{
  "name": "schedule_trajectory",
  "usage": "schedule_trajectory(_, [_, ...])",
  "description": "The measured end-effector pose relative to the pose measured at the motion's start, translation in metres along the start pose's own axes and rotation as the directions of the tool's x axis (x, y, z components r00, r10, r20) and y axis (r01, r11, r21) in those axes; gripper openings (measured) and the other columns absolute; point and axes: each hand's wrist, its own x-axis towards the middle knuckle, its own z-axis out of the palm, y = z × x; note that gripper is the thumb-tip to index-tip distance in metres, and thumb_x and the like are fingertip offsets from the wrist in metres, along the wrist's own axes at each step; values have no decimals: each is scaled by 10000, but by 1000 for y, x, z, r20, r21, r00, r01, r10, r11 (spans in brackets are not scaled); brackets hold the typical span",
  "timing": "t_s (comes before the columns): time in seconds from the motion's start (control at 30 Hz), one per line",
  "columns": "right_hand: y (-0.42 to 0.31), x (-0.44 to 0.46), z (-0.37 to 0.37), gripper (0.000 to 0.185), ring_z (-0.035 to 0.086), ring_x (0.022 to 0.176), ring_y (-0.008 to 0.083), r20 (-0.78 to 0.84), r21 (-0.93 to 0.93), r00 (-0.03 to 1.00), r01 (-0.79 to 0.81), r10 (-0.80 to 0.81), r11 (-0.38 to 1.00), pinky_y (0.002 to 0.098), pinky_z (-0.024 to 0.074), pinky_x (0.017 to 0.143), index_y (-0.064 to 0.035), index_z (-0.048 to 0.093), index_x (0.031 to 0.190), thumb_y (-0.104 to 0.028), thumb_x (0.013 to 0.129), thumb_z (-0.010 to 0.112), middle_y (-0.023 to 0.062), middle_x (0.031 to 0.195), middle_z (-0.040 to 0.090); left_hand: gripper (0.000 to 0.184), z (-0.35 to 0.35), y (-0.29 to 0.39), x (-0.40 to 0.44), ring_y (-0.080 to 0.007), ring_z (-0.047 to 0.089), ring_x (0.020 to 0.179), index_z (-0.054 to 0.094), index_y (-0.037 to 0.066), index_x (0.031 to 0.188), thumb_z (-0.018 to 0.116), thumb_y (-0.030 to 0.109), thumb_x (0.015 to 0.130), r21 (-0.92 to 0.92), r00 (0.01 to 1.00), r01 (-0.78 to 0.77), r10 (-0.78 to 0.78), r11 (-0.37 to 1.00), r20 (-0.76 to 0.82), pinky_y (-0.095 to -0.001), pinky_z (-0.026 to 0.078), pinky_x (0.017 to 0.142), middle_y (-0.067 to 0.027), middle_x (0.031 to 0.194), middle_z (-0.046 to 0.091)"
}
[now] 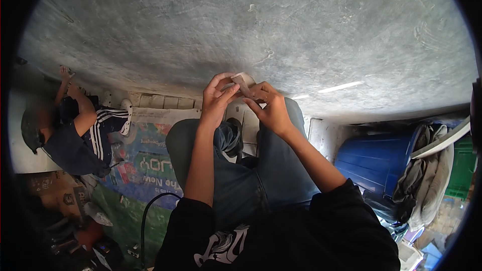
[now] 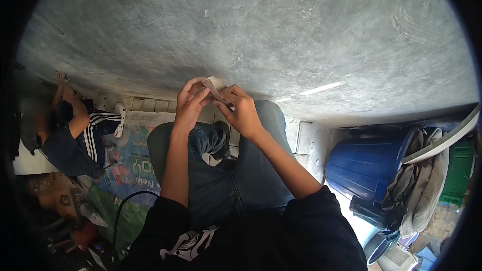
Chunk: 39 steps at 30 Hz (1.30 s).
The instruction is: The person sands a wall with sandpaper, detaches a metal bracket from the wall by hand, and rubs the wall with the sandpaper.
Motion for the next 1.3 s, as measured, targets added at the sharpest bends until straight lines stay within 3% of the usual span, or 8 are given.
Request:
schedule_trajectory(0.23, [-13,6,0,282,573,627,188,-300,-107,949,-130,93,986,308,457,551,-4,591,845,-207,720,743,99,754,577,256,2,-1,5,-145,609,849,555,-21,1030,645,1,791,140,999,-19,25,990,-40,-276,513,773,-105,957,612])
schedule_trajectory(0.3, [-4,5,0,310,547,546,168,27,149,933,-359,359,922,297,434,517,6,579,826,-249,741,733,76,657,585,246,3,-3,5,-134,610,828,569,-22,1002,663,-3,776,181,999,-30,35,983,-25,-259,511,753,-100,932,622])
schedule_trajectory(0.43, [7,5,-2,292,489,486,121,89,-14,943,-320,320,947,276,398,483,15,573,812,-242,774,707,55,584,572,231,0,-2,5,-110,610,787,587,-16,948,697,-4,745,259,1000,-10,7,966,11,-225,502,709,-82,880,637])
schedule_trajectory(0.5, [12,7,-2,270,446,503,78,110,188,961,-272,255,944,253,367,467,20,575,794,-222,789,694,49,587,556,223,-1,0,7,-106,607,790,591,-10,934,698,-11,739,277,1000,-18,17,961,8,-221,499,701,-81,876,637])
schedule_trajectory(0.63, [6,14,-12,230,426,526,52,230,89,914,-361,333,928,243,364,472,16,587,787,-195,800,680,40,571,534,244,-2,2,8,-100,597,835,589,22,982,680,0,756,279,998,-11,-7,960,66,-222,492,698,-79,921,632])
schedule_trajectory(0.83, [-48,36,-22,198,420,513,54,61,142,973,-229,223,963,243,362,463,13,559,740,-148,803,656,50,544,514,376,5,20,5,-168,562,981,458,92,1225,530,197,871,-193,986,140,-119,971,113,-280,474,750,-79,1054,587])
schedule_trajectory(1.03, [-79,77,-33,181,470,440,75,-370,-229,909,111,-191,967,243,376,419,-2,523,722,-118,811,629,86,499,507,429,-8,10,8,-174,521,1029,429,87,1240,480,161,820,-78,983,173,-167,982,81,-295,437,774,-70,1099,554])
schedule_trajectory(1.3, [-77,107,-27,211,389,410,53,-366,-261,875,231,-318,937,219,321,389,-27,486,672,-106,810,624,59,464,452,406,-13,11,8,-166,521,993,457,92,1201,472,133,797,-60,980,192,-188,980,62,-289,429,765,-60,1054,550])
